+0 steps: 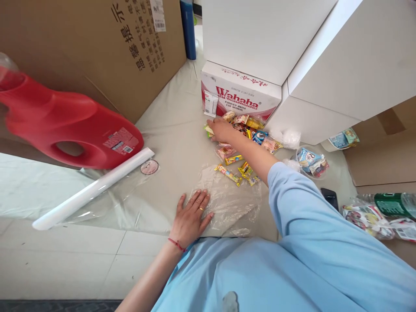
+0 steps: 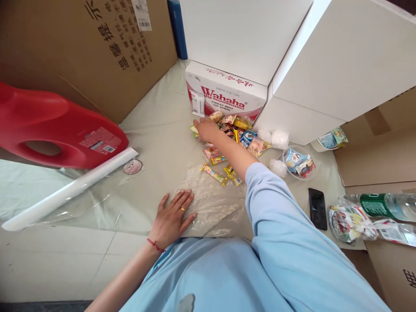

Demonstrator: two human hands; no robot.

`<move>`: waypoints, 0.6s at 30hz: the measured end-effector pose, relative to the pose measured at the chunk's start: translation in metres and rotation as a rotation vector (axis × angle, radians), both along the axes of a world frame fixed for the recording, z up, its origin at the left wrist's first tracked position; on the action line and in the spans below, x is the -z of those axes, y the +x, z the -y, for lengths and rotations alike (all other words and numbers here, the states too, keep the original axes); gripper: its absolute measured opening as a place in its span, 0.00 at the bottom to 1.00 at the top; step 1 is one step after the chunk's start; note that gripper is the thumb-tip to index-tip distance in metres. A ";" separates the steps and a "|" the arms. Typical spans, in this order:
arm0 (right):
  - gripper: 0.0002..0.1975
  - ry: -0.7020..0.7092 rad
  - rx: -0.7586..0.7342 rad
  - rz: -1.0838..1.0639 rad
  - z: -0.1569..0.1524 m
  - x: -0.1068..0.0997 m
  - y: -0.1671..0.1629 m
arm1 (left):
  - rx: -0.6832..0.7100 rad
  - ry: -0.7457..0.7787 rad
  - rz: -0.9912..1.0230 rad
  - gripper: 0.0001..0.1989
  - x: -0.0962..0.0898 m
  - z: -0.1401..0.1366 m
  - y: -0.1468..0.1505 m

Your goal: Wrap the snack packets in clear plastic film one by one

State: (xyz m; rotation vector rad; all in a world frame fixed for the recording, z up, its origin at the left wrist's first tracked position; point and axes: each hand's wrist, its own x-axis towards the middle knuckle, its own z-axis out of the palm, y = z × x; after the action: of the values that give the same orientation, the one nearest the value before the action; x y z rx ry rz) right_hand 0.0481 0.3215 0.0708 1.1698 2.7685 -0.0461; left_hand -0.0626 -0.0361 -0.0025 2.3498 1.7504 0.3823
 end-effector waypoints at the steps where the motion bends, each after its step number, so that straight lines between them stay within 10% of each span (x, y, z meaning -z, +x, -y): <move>1: 0.34 0.019 0.019 0.002 0.003 0.000 -0.001 | 0.003 -0.004 0.002 0.31 0.000 0.000 0.000; 9: 0.33 0.108 0.142 -0.329 0.079 -0.047 0.044 | 0.014 -0.027 0.013 0.38 0.000 0.004 0.003; 13: 0.27 -0.142 0.123 -0.750 0.151 -0.075 0.104 | -0.026 -0.028 0.007 0.38 -0.001 0.015 0.017; 18: 0.30 -0.466 -0.013 -0.362 0.247 -0.043 0.137 | -0.056 -0.020 0.017 0.32 -0.001 0.023 0.031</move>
State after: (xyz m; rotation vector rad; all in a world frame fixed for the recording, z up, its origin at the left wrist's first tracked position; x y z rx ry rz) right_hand 0.1852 0.0747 0.1138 1.0981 2.8148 -0.9311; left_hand -0.0314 -0.0595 -0.0010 2.2809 1.8073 0.3909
